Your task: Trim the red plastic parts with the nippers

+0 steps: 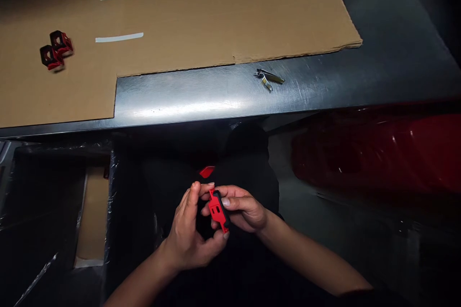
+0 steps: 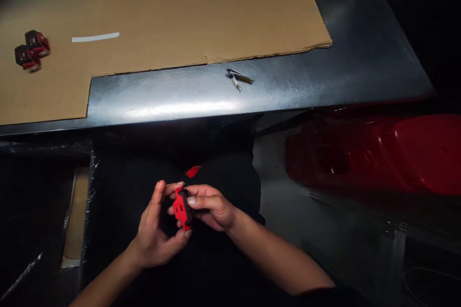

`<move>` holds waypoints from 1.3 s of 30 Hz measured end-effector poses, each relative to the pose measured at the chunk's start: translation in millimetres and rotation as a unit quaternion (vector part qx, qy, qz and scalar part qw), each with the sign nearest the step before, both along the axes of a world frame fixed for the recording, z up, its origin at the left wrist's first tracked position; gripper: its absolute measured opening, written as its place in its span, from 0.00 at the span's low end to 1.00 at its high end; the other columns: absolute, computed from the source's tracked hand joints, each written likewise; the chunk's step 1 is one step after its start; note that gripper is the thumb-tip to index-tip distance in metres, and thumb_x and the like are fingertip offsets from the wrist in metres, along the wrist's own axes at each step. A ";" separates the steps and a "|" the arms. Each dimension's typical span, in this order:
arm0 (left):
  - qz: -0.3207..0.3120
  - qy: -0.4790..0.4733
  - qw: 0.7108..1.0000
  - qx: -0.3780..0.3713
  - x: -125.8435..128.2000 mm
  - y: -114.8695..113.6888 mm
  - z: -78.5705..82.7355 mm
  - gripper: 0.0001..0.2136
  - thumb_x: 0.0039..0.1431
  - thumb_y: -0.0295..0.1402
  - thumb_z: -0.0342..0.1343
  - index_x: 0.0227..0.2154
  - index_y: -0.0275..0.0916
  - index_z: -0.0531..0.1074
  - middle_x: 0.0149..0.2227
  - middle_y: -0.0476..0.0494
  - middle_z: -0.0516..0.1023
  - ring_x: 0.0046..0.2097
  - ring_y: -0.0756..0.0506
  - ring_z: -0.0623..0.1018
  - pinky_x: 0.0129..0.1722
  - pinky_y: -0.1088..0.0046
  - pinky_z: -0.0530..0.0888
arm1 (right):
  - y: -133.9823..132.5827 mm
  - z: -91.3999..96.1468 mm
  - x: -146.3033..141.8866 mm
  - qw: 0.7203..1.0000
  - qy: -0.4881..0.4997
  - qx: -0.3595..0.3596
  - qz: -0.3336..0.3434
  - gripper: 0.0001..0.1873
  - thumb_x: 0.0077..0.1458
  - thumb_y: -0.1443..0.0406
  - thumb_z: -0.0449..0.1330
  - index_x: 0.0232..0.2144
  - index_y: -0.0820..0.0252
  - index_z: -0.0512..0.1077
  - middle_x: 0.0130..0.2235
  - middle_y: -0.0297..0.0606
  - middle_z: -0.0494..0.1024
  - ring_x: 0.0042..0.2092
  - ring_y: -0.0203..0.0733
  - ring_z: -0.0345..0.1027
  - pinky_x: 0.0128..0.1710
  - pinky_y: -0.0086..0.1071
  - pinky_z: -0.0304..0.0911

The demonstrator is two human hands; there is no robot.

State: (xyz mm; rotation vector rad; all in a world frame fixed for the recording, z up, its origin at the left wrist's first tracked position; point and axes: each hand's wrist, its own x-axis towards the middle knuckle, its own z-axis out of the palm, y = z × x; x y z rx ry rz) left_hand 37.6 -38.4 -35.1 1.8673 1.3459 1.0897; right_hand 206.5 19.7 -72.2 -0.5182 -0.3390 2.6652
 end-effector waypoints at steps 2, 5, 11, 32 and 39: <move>-0.006 0.003 1.000 0.004 -1.2 1.4 2.0 0.43 0.56 0.30 0.61 0.70 0.33 0.44 0.57 0.28 0.72 0.57 0.37 0.75 0.54 0.54 0.76 | -0.2 0.4 -0.6 1.000 -0.002 0.006 -0.002 0.22 0.54 0.58 0.67 0.45 0.70 0.75 0.38 0.49 0.83 0.33 0.41 0.79 0.35 0.31 0.71; -0.014 0.003 1.000 0.009 -3.3 3.4 4.5 0.39 0.55 0.30 0.61 0.68 0.34 0.51 0.57 0.29 0.72 0.58 0.35 0.73 0.54 0.51 0.76 | -0.8 1.1 -2.4 0.999 -0.006 0.027 -0.017 0.18 0.56 0.58 0.66 0.41 0.69 0.75 0.35 0.44 0.81 0.33 0.38 0.77 0.34 0.28 0.70; -0.010 0.030 0.999 -0.017 -6.2 3.4 3.3 0.40 0.54 0.34 0.63 0.68 0.37 0.52 0.57 0.30 0.71 0.59 0.32 0.72 0.54 0.44 0.75 | -2.4 4.5 -6.0 0.997 -0.043 0.024 -0.051 0.20 0.49 0.60 0.73 0.39 0.67 0.76 0.31 0.36 0.79 0.28 0.33 0.73 0.31 0.25 0.68; 0.041 0.005 0.994 -0.099 -7.5 -5.8 -11.2 0.40 0.56 0.36 0.65 0.68 0.44 0.51 0.60 0.33 0.71 0.60 0.34 0.73 0.56 0.45 0.75 | -1.6 15.1 -3.5 0.988 -0.114 0.094 -0.042 0.18 0.48 0.63 0.73 0.39 0.63 0.74 0.31 0.31 0.76 0.29 0.29 0.68 0.32 0.25 0.65; -0.052 -0.245 0.907 -0.339 -22.5 -2.9 -18.2 0.30 0.64 0.51 0.54 0.64 0.42 0.64 0.57 0.32 0.76 0.55 0.33 0.79 0.53 0.49 0.78 | -0.2 22.2 4.1 0.883 -0.252 0.395 -0.037 0.12 0.55 0.62 0.69 0.42 0.57 0.79 0.35 0.35 0.77 0.31 0.32 0.67 0.32 0.28 0.66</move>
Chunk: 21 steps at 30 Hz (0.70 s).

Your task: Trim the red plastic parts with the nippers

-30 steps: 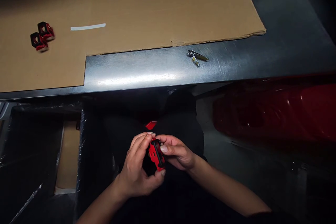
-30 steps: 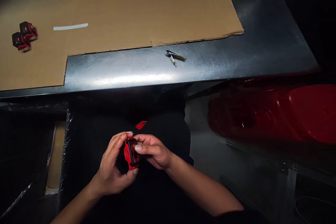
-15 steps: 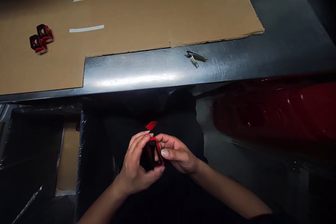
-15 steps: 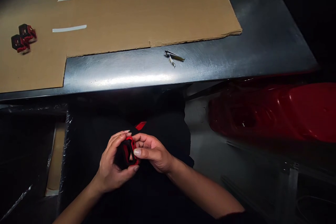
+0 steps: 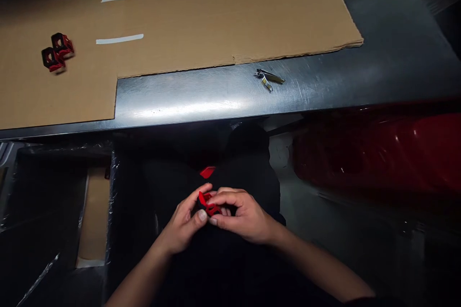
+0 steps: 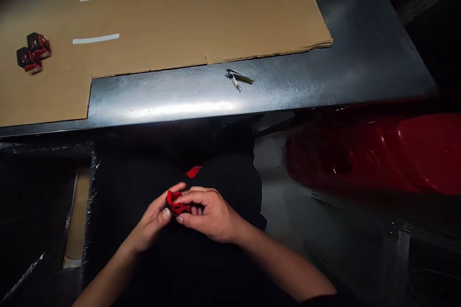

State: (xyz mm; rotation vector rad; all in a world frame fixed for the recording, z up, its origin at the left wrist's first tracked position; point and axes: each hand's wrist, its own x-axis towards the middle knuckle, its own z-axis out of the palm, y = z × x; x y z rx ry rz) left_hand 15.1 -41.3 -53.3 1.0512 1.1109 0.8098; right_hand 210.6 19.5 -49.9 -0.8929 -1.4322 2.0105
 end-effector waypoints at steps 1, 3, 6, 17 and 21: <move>-0.009 -0.045 0.999 -0.025 -2.0 0.3 -3.1 0.28 0.65 0.51 0.53 0.62 0.41 0.66 0.55 0.32 0.78 0.52 0.33 0.80 0.51 0.50 0.79 | 1.2 1.6 2.1 0.998 -0.020 0.067 0.009 0.10 0.57 0.63 0.67 0.43 0.55 0.80 0.36 0.36 0.78 0.32 0.34 0.69 0.33 0.29 0.67; -0.016 -0.117 0.991 -0.056 -4.0 0.2 -8.5 0.29 0.63 0.52 0.54 0.61 0.41 0.67 0.52 0.32 0.79 0.47 0.35 0.83 0.46 0.52 0.81 | 3.8 4.1 5.8 0.984 -0.042 0.170 0.019 0.09 0.61 0.65 0.64 0.44 0.53 0.81 0.36 0.37 0.79 0.36 0.37 0.72 0.36 0.30 0.68; -0.015 -0.162 0.985 -0.065 -2.0 0.0 -11.0 0.33 0.58 0.52 0.61 0.63 0.43 0.65 0.52 0.33 0.78 0.47 0.35 0.83 0.48 0.51 0.80 | 6.4 4.5 8.2 0.956 -0.075 0.282 0.028 0.10 0.62 0.67 0.62 0.43 0.51 0.82 0.34 0.37 0.79 0.35 0.38 0.71 0.34 0.31 0.68; 0.144 -0.168 0.974 0.046 6.8 -4.1 -18.6 0.26 0.56 0.41 0.66 0.58 0.50 0.70 0.61 0.37 0.72 0.49 0.37 0.82 0.46 0.58 0.83 | 57.0 24.0 34.7 0.889 -0.178 0.395 -0.149 0.16 0.60 0.70 0.61 0.49 0.51 0.76 0.46 0.40 0.81 0.47 0.45 0.74 0.48 0.41 0.71; 0.161 -0.145 0.976 -0.014 14.4 -8.2 -18.3 0.25 0.53 0.35 0.69 0.54 0.51 0.73 0.63 0.39 0.67 0.49 0.38 0.81 0.49 0.59 0.81 | 129.1 42.6 57.6 0.760 -0.316 0.443 -0.356 0.17 0.57 0.60 0.64 0.49 0.55 0.76 0.47 0.43 0.79 0.46 0.49 0.73 0.41 0.42 0.72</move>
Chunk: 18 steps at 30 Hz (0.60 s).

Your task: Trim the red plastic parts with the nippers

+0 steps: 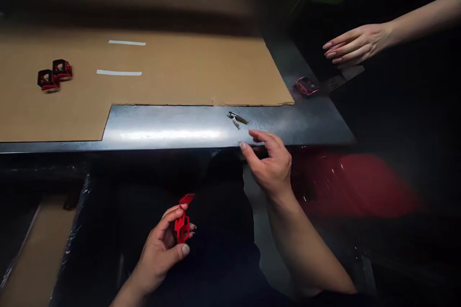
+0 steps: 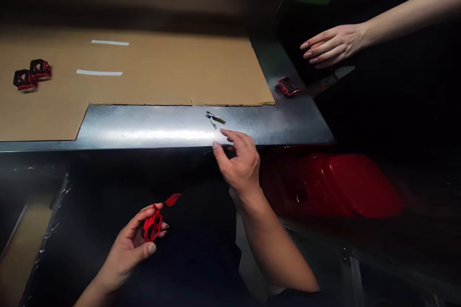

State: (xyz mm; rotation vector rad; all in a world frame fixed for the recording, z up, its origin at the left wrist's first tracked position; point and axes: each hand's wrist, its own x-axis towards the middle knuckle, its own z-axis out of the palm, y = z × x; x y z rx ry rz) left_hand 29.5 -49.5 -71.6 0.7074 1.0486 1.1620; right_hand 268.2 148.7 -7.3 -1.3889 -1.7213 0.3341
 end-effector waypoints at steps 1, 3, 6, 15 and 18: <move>0.003 0.002 1.000 -0.014 3.9 -1.6 0.6 0.25 0.52 0.34 0.70 0.54 0.51 0.74 0.64 0.39 0.65 0.49 0.38 0.81 0.50 0.59 0.81 | 17.4 3.2 3.1 0.999 -0.024 -0.003 -0.032 0.22 0.56 0.57 0.65 0.51 0.56 0.75 0.48 0.44 0.78 0.45 0.49 0.73 0.41 0.42 0.72; 0.018 0.005 1.000 -0.018 12.3 -5.0 1.2 0.25 0.51 0.35 0.71 0.53 0.49 0.75 0.65 0.37 0.63 0.48 0.39 0.81 0.50 0.59 0.80 | 46.3 6.7 4.9 0.993 -0.083 -0.039 -0.068 0.30 0.51 0.51 0.66 0.53 0.59 0.74 0.50 0.46 0.77 0.44 0.51 0.72 0.44 0.47 0.71; 0.037 0.018 0.999 0.002 20.0 -8.4 1.1 0.26 0.50 0.40 0.70 0.54 0.47 0.75 0.65 0.35 0.62 0.47 0.39 0.80 0.46 0.60 0.81 | 71.4 6.2 1.2 0.982 -0.152 -0.083 -0.069 0.27 0.50 0.50 0.67 0.47 0.58 0.78 0.45 0.45 0.79 0.47 0.55 0.72 0.49 0.50 0.68; 0.035 0.099 0.991 0.086 -2.9 -10.5 25.6 0.37 0.54 0.32 0.67 0.65 0.55 0.59 0.66 0.37 0.61 0.52 0.39 0.78 0.50 0.61 0.80 | 10.3 14.3 1.5 0.994 0.034 -0.071 0.079 0.14 0.59 0.57 0.64 0.43 0.57 0.81 0.36 0.38 0.82 0.33 0.41 0.75 0.33 0.33 0.71; 0.000 0.138 0.981 0.138 -6.6 -8.2 34.9 0.36 0.56 0.28 0.62 0.65 0.54 0.57 0.66 0.36 0.56 0.49 0.40 0.79 0.41 0.64 0.82 | -45.9 18.0 -5.2 0.946 0.028 -0.073 0.315 0.11 0.59 0.64 0.66 0.45 0.54 0.80 0.37 0.38 0.81 0.35 0.37 0.76 0.31 0.28 0.71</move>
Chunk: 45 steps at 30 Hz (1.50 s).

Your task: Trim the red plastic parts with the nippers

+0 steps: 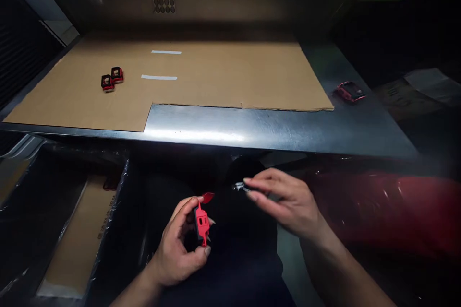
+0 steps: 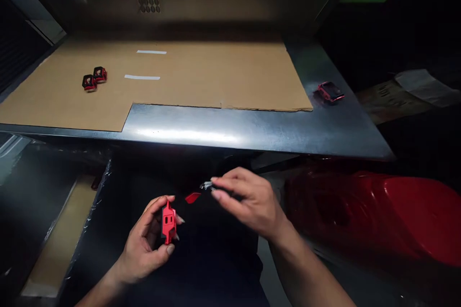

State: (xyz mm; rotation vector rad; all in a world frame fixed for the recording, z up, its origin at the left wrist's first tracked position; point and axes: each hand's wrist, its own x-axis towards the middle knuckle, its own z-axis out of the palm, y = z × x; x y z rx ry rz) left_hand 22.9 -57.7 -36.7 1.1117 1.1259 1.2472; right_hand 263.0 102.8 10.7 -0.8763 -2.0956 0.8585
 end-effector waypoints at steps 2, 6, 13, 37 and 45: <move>-0.023 0.051 0.998 0.019 -0.2 3.0 4.8 0.37 0.55 0.25 0.60 0.66 0.53 0.55 0.65 0.35 0.55 0.52 0.38 0.77 0.44 0.60 0.82 | -31.8 -2.7 -8.3 0.995 0.005 -0.002 0.097 0.10 0.59 0.65 0.66 0.44 0.57 0.80 0.36 0.39 0.80 0.34 0.37 0.76 0.32 0.28 0.72; -0.072 0.172 0.981 0.059 0.7 9.6 10.1 0.40 0.52 0.23 0.60 0.68 0.49 0.54 0.60 0.36 0.60 0.61 0.35 0.68 0.57 0.51 0.74 | -70.2 -18.8 -22.8 0.993 0.074 -0.011 0.090 0.07 0.59 0.62 0.67 0.34 0.60 0.79 0.35 0.40 0.81 0.34 0.37 0.76 0.32 0.29 0.72; -0.119 0.225 0.965 0.069 -2.3 14.1 11.2 0.40 0.54 0.23 0.60 0.69 0.46 0.51 0.59 0.35 0.62 0.60 0.38 0.70 0.57 0.56 0.75 | -87.0 -26.9 -22.0 0.993 0.067 -0.030 0.088 0.09 0.58 0.59 0.67 0.35 0.59 0.81 0.38 0.42 0.82 0.33 0.36 0.75 0.32 0.30 0.72; -0.093 0.222 0.966 0.090 -7.0 15.3 1.8 0.36 0.58 0.28 0.61 0.67 0.46 0.54 0.60 0.33 0.64 0.60 0.35 0.70 0.56 0.51 0.76 | -86.9 -27.0 -29.9 0.994 0.066 -0.069 0.059 0.04 0.58 0.63 0.67 0.35 0.57 0.81 0.36 0.39 0.81 0.35 0.37 0.76 0.33 0.28 0.75; -0.098 0.228 0.965 0.082 -7.5 13.3 0.9 0.37 0.59 0.28 0.61 0.68 0.45 0.52 0.60 0.33 0.63 0.60 0.36 0.70 0.57 0.53 0.76 | -85.6 -26.7 -29.3 0.994 0.057 -0.070 0.069 0.04 0.59 0.63 0.67 0.36 0.58 0.81 0.36 0.38 0.80 0.34 0.35 0.76 0.32 0.27 0.74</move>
